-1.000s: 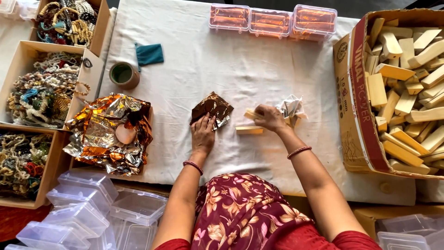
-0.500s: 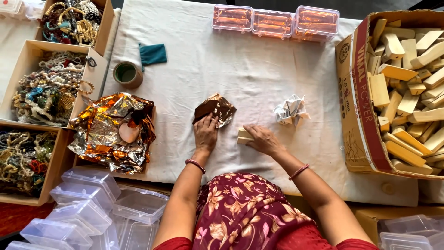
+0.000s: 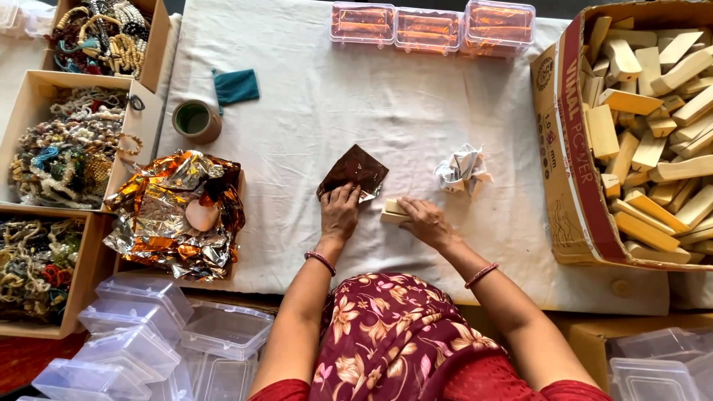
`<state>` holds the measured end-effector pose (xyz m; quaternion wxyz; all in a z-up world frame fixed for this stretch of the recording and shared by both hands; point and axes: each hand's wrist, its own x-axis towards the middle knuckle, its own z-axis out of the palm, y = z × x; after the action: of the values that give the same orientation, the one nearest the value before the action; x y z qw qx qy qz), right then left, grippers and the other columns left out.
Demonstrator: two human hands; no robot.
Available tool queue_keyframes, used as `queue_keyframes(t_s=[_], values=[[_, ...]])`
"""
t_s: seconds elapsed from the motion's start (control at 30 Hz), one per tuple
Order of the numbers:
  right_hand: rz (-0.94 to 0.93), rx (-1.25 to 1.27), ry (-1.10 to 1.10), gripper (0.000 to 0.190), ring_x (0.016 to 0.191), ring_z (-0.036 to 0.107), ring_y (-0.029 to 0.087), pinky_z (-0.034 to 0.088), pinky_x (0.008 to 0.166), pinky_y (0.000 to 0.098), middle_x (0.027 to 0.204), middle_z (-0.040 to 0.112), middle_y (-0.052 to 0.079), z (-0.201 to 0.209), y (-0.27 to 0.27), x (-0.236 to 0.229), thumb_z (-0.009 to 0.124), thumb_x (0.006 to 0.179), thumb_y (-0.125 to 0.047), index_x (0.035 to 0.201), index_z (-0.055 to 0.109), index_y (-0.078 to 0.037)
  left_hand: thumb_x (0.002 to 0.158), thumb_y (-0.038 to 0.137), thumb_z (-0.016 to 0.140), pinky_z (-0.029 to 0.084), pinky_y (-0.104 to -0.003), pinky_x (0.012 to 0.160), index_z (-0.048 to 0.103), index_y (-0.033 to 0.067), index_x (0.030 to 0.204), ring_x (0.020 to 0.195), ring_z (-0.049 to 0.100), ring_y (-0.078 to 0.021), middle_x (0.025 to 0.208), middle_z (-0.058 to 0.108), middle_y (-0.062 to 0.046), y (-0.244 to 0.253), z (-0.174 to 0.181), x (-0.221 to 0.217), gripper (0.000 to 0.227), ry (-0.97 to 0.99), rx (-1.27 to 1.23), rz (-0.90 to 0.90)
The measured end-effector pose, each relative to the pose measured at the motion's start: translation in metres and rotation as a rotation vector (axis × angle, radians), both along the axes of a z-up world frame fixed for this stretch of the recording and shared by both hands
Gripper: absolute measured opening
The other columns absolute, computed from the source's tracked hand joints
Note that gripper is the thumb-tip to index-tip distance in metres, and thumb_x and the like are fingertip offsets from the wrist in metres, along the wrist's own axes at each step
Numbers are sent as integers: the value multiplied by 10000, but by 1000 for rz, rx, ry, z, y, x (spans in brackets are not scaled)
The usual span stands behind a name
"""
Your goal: Wrapping small wooden blocks in gold and silver foil and organizing them into plastic containers at a workstation.
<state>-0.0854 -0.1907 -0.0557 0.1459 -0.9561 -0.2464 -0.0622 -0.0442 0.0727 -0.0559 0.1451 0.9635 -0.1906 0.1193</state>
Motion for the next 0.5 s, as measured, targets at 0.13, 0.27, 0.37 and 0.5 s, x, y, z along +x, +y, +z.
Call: queue_keyframes(t_s=[0.13,0.27,0.37,0.5], values=[[-104,160,140,554,988,681,261,596,869,386,1108,699,128,8,4,1,869,754,-286,1199,651,-40,900,181,649,356,-462,1095,656,126,1351,1275,529,-229,1394,601,-56,0,12,-2,454,42,-3,1],[-102,242,45,258,948,648,227,594,839,347,1073,667,99,-2,7,-4,797,881,-188,986,598,-60,898,293,712,342,-445,1105,625,119,1380,1296,512,-221,1423,585,-59,1,9,-4,520,37,-25,-11],[50,43,-172,207,944,631,226,569,835,352,1093,662,111,2,14,-18,784,906,-199,951,626,-72,908,311,721,335,-433,1113,612,126,1404,1307,505,-210,1440,578,-54,2,3,-4,541,16,-6,-15],[102,-127,-248,145,988,626,205,555,882,344,1155,674,81,-15,16,-29,747,913,-165,1035,676,-129,896,317,735,330,-432,1119,605,135,1412,1313,497,-206,1446,570,-48,1,2,-6,563,1,1,-15]])
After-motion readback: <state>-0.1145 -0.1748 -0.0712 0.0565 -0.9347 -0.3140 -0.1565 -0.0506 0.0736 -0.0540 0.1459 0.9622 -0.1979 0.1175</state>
